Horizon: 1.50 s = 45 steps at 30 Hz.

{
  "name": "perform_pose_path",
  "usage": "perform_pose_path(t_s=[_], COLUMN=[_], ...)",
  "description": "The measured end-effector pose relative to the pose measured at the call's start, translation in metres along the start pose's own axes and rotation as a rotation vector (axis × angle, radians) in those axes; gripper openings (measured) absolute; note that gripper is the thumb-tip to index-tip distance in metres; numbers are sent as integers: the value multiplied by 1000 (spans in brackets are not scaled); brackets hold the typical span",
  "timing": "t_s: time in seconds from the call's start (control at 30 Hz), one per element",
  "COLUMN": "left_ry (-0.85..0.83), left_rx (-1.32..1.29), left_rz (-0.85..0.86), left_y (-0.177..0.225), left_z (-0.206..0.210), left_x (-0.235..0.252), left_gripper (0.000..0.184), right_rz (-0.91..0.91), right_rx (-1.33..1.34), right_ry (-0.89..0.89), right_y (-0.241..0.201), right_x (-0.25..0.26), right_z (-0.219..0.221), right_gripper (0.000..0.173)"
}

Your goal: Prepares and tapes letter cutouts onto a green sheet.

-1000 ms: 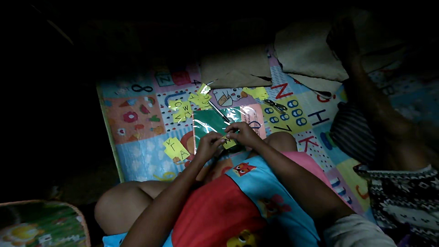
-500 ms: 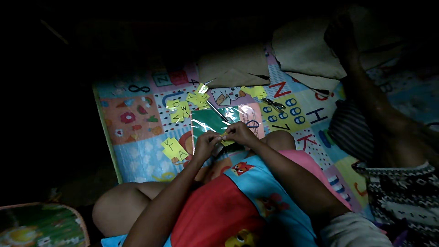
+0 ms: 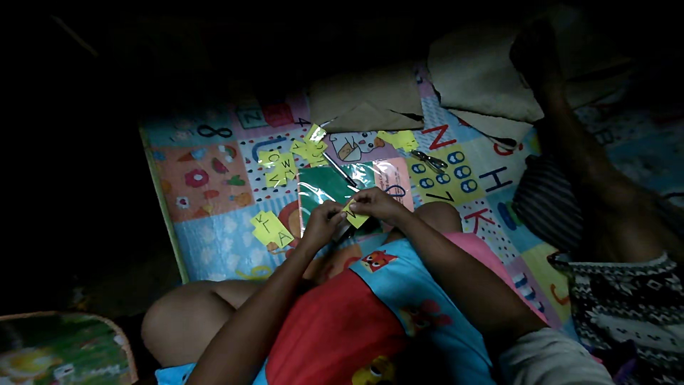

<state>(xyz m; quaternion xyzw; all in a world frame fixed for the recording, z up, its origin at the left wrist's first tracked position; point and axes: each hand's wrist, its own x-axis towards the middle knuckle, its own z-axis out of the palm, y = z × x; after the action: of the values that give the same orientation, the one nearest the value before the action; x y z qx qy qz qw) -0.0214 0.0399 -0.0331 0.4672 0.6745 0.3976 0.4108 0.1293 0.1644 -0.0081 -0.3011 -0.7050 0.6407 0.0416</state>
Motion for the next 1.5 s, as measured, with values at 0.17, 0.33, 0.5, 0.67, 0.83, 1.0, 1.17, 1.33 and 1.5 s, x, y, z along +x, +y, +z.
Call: perform_pose_path(t_s=[0.17,0.33,0.5,0.67,0.83,1.0,1.17,1.33,1.5], left_ry=[-17,21,30,62,78,51,103,115,77], left_rx=[9,44,12,-72,-123,-105,17,-17,-47], left_rz=[56,35,19,-5,-25,-23,-8,-43,-49], left_y=[2,1,0,-7,-10,-7,-1,1,-3], left_z=[2,5,4,5,5,4,8,14,12], left_x=[1,1,1,2,4,3,2,2,-1], left_gripper=[13,15,14,13,15,14,15,16,22], right_rz=[-54,-132,-123,0,29,-55,-60,-96,-77], right_rx=[-41,-243,-253,-77,-45,-144,-342,-416,-376], right_ry=[27,50,50,7,25,20,64,110,25], right_y=[5,4,0,-1,4,5,-4,-6,-7], right_x=[9,11,4,9,11,11,5,-5,-6], right_z=[3,8,9,3,1,1,2,5,-4], right_gripper=[10,14,21,21,13,8,14,16,25])
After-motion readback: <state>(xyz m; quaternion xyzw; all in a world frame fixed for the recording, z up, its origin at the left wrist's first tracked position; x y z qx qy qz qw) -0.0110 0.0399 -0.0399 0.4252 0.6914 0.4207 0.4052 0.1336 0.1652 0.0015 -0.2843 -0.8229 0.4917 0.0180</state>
